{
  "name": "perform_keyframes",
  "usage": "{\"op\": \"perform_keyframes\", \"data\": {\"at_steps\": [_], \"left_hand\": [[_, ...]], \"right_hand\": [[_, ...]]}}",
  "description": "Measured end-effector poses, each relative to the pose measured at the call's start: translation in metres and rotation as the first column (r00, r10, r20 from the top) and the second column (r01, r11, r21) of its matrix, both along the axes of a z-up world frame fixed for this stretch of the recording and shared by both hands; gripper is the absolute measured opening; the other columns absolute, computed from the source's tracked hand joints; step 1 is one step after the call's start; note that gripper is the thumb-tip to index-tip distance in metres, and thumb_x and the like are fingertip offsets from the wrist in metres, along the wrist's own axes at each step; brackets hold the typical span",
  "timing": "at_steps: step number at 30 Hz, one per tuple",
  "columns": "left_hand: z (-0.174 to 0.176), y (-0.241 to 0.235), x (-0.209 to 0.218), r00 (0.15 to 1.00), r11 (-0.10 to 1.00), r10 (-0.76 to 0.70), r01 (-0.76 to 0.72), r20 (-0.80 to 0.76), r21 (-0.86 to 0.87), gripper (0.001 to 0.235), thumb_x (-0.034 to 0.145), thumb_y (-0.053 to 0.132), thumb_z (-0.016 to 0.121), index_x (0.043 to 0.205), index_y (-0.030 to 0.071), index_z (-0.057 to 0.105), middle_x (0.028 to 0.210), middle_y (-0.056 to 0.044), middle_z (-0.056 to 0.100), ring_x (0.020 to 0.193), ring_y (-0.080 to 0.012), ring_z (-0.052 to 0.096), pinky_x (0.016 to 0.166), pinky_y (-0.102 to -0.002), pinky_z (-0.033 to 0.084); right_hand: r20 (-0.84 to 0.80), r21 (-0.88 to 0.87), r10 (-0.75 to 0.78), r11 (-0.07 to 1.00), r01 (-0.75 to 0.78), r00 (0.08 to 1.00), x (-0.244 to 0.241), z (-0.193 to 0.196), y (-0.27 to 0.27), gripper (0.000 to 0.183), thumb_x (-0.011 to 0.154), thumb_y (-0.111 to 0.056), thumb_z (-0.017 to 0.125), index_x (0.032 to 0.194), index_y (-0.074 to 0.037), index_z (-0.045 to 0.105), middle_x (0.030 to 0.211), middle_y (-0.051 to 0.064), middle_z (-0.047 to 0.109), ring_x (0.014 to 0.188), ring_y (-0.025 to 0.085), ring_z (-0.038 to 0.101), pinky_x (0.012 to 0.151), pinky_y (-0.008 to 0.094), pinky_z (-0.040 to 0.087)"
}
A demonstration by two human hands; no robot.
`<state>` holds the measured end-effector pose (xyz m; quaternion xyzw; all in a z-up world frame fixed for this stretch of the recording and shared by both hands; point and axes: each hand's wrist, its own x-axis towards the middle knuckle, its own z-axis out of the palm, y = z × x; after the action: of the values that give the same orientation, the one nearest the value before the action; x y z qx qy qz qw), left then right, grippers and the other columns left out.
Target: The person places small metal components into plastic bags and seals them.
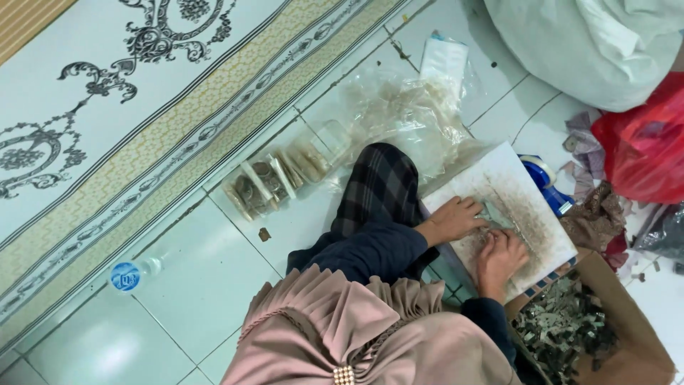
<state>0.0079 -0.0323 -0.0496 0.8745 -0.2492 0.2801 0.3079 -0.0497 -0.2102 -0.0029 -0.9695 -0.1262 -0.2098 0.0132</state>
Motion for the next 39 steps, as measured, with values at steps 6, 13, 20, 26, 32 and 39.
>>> {"op": "perform_keyframes", "data": {"at_steps": [6, 13, 20, 26, 32, 39], "left_hand": [[0.011, 0.026, 0.019, 0.991, 0.993, 0.097, -0.102, -0.09, -0.053, 0.006, 0.094, 0.023, 0.059, 0.094, 0.025, 0.064, 0.102, 0.0, 0.056, 0.066, -0.0254, 0.062, 0.062, -0.042, 0.041], [0.084, 0.215, -0.013, 0.957, 0.911, 0.154, -0.234, -0.247, -0.34, 0.025, 0.098, 0.012, 0.054, 0.118, 0.024, 0.063, 0.109, -0.005, 0.061, 0.087, -0.0357, 0.07, 0.072, -0.045, 0.055], [0.068, 0.378, -0.089, 0.716, 0.888, 0.46, -0.385, -0.525, 0.252, 0.027, 0.103, 0.017, 0.053, 0.123, 0.023, 0.07, 0.124, -0.001, 0.068, 0.126, -0.0258, 0.058, 0.1, -0.047, 0.044], [0.047, 0.396, -0.094, 0.715, 0.873, 0.462, -0.26, -0.525, 0.413, 0.026, 0.105, 0.026, 0.053, 0.125, 0.022, 0.069, 0.133, 0.0, 0.066, 0.138, -0.0274, 0.049, 0.105, -0.048, 0.04], [0.034, 0.4, -0.085, 0.676, 0.874, 0.467, -0.258, -0.569, 0.411, 0.027, 0.107, 0.029, 0.051, 0.119, 0.021, 0.074, 0.117, 0.0, 0.075, 0.127, -0.0238, 0.061, 0.102, -0.045, 0.042], [0.026, 0.403, -0.079, 0.54, 0.895, 0.412, -0.391, -0.734, 0.214, 0.045, 0.097, 0.021, 0.063, 0.138, 0.009, 0.05, 0.149, -0.02, 0.051, 0.13, -0.0361, 0.058, 0.114, -0.053, 0.038]], "right_hand": [[-0.205, 0.101, -0.009, 0.994, 0.03, 0.979, 0.021, 0.037, 0.04, 0.027, 0.12, -0.027, 0.054, 0.117, -0.006, 0.07, 0.11, 0.014, 0.067, 0.104, 0.037, 0.063, 0.09, 0.048, 0.04], [-0.348, 0.648, 0.343, 0.761, -0.041, 0.873, 0.041, 0.12, 0.179, 0.021, 0.115, -0.018, 0.057, 0.116, 0.0, 0.068, 0.104, 0.026, 0.069, 0.104, 0.049, 0.065, 0.091, 0.055, 0.047], [-0.373, 0.679, 0.579, 0.703, -0.211, 0.725, 0.069, 0.101, 0.27, 0.015, 0.108, -0.017, 0.063, 0.108, -0.005, 0.073, 0.096, 0.014, 0.072, 0.094, 0.038, 0.071, 0.083, 0.047, 0.054], [-0.37, 0.71, 0.657, 0.656, -0.256, 0.656, 0.093, 0.095, 0.329, 0.018, 0.108, -0.019, 0.063, 0.106, -0.005, 0.073, 0.093, 0.014, 0.071, 0.09, 0.037, 0.07, 0.076, 0.044, 0.055], [-0.304, 0.617, 0.664, 0.684, -0.389, 0.683, 0.101, 0.083, 0.383, 0.019, 0.111, -0.022, 0.06, 0.105, -0.008, 0.071, 0.093, 0.008, 0.068, 0.092, 0.029, 0.067, 0.081, 0.041, 0.05], [-0.231, 0.333, 0.611, 0.781, -0.528, 0.757, 0.08, -0.003, 0.422, 0.012, 0.107, -0.027, 0.063, 0.105, -0.017, 0.07, 0.094, 0.002, 0.064, 0.096, 0.023, 0.063, 0.09, 0.041, 0.042]]}}
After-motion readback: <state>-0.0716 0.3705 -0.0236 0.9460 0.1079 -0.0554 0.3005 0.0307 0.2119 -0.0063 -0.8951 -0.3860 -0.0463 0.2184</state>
